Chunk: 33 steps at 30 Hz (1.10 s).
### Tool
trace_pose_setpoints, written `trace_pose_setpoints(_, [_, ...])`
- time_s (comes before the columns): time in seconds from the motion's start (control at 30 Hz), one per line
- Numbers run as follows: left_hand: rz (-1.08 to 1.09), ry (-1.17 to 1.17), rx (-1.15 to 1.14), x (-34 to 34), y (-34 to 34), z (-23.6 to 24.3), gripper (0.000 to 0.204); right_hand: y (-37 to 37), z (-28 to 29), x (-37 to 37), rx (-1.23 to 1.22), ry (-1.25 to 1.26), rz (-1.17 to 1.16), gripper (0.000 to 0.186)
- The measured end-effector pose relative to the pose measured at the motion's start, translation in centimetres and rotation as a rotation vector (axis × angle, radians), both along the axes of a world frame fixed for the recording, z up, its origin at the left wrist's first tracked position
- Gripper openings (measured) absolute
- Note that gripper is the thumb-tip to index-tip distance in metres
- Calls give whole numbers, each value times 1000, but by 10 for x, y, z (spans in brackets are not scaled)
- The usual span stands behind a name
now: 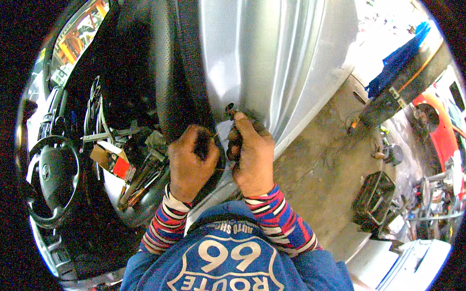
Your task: The person works on a silver car door in a garage, using a screwdriver to remove screws from the door's interior trim. They then remove the door panel and place it on the floor.
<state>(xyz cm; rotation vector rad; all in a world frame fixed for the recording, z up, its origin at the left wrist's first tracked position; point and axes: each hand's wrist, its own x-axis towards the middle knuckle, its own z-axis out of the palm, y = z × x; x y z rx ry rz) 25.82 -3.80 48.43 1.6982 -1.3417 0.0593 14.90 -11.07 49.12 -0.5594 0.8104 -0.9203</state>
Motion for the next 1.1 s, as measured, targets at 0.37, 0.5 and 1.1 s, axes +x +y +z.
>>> trace_pose_setpoints(0.37, [-1, -14, -51, 6, 2, -11, 14, 7, -19, 4, -138, 92, -56, 21])
trace_pose_setpoints(0.5, [-28, -41, -69, 7, 1, -16, 17, 7, -25, 3, -166, 114, -146, 22])
trace_pose_setpoints(1.1, [-33, -160, 83, 3, -7, -15, 17, 6, -57, 9, -421, 259, -44, 24])
